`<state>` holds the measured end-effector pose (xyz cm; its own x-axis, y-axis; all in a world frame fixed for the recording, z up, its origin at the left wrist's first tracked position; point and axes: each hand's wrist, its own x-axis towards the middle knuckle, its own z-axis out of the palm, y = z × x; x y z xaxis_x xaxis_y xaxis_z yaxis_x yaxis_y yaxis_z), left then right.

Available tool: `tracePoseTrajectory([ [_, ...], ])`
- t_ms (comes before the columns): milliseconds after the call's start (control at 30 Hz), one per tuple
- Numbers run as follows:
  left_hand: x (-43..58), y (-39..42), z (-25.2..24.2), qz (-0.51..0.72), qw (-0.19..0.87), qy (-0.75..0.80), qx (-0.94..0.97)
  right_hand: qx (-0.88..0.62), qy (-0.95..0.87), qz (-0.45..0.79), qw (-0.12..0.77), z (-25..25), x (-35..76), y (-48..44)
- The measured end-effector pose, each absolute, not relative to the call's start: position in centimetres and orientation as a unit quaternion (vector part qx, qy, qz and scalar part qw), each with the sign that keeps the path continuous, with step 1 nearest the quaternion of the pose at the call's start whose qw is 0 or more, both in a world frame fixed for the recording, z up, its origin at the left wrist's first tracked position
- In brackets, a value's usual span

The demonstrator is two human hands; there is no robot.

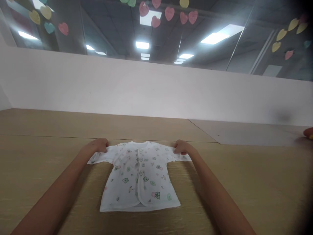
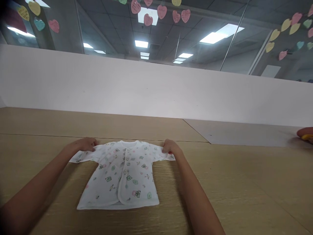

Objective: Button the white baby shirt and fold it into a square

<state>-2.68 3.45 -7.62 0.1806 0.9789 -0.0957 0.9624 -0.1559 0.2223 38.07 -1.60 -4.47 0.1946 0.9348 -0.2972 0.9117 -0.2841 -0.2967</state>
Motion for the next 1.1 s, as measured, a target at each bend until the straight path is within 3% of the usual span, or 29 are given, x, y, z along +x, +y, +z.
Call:
tracePoseTrajectory([
  [200, -3.8, 3.7, -7.7, 0.035, 0.255, 0.678, 0.688, -0.792, -0.568, 0.223, 0.020, -4.3, 39.7, -2.0],
  [333, -3.5, 3.2, -6.9, 0.073, 0.242, 0.703, 0.665, -0.794, -0.560, 0.222, 0.083, -3.6, 39.7, -2.0],
  [433, -2.7, 3.0, -5.8, 0.166, 0.125, 0.708, 0.674, -0.783, -0.577, 0.118, 0.200, -2.4, 39.3, -2.1],
  [533, -1.6, 3.5, -4.9, 0.356, -0.017, 0.670, 0.651, -0.744, -0.552, -0.012, 0.377, -0.5, 39.3, -2.3],
  [667, -0.8, 4.8, -3.2, 0.614, 0.052, 0.518, 0.593, -0.623, -0.467, -0.100, 0.620, 2.2, 40.0, -2.4],
  [767, -1.1, 4.7, -2.0, 0.695, 0.103, 0.452, 0.550, -0.560, -0.440, -0.065, 0.699, 3.3, 40.1, -3.2],
  [867, -2.3, 2.2, -1.8, 0.656, 0.098, 0.476, 0.577, -0.576, -0.457, -0.002, 0.678, 2.8, 39.7, -5.7],
  [1033, -5.0, -4.7, -4.4, 0.464, 0.040, 0.623, 0.628, -0.694, -0.482, 0.112, 0.523, -2.0, 40.2, -11.9],
  [1100, -6.1, -6.8, -6.0, 0.404, 0.063, 0.643, 0.648, -0.713, -0.476, 0.172, 0.485, -4.3, 40.8, -14.2],
])
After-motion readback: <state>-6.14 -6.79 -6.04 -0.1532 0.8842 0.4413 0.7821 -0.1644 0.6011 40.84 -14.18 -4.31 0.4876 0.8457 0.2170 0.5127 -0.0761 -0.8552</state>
